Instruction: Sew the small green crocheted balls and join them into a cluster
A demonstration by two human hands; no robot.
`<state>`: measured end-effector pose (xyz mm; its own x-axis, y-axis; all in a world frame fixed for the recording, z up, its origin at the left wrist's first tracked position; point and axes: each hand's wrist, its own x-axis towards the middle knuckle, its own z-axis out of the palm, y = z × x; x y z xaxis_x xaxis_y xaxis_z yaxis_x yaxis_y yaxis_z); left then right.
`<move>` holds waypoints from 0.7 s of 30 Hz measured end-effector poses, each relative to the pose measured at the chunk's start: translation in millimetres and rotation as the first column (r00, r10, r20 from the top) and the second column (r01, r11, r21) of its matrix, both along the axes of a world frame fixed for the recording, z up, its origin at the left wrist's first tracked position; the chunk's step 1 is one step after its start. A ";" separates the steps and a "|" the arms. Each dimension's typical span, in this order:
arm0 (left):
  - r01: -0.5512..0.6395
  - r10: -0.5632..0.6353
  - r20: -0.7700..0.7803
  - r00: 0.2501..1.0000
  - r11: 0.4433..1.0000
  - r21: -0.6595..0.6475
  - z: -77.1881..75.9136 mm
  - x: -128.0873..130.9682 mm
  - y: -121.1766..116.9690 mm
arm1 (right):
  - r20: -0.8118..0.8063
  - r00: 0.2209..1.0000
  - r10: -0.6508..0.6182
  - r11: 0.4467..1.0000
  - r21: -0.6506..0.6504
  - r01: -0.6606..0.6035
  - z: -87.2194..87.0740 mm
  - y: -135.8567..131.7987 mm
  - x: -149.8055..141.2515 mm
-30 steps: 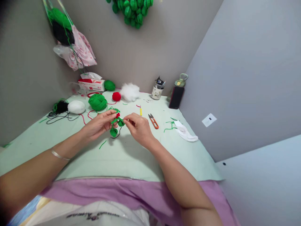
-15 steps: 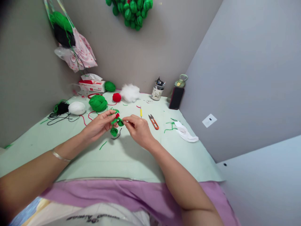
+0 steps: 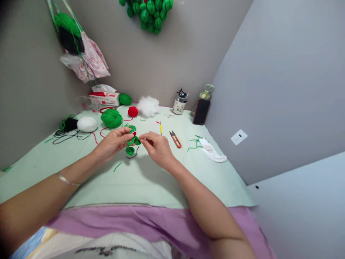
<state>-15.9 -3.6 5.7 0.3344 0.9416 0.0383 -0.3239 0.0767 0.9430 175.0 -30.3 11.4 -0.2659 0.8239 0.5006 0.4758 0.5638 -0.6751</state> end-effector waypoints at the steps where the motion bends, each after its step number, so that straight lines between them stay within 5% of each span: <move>1: 0.006 -0.006 -0.007 1.000 1.000 -0.004 -0.1 -0.2 0.2 | -0.005 1.000 0.001 1.000 -0.002 -0.001 -0.2 -0.2 -0.4; 9: 0.166 -0.161 0.053 0.985 0.982 -0.089 2.3 -1.9 0.5 | -0.041 0.997 0.072 0.996 0.051 -0.070 0.7 0.3 -0.7; 21: 0.119 -0.113 0.088 0.990 0.991 -0.069 6.1 -1.6 -1.2 | 0.034 0.994 0.100 0.994 0.034 -0.101 5.6 2.4 6.2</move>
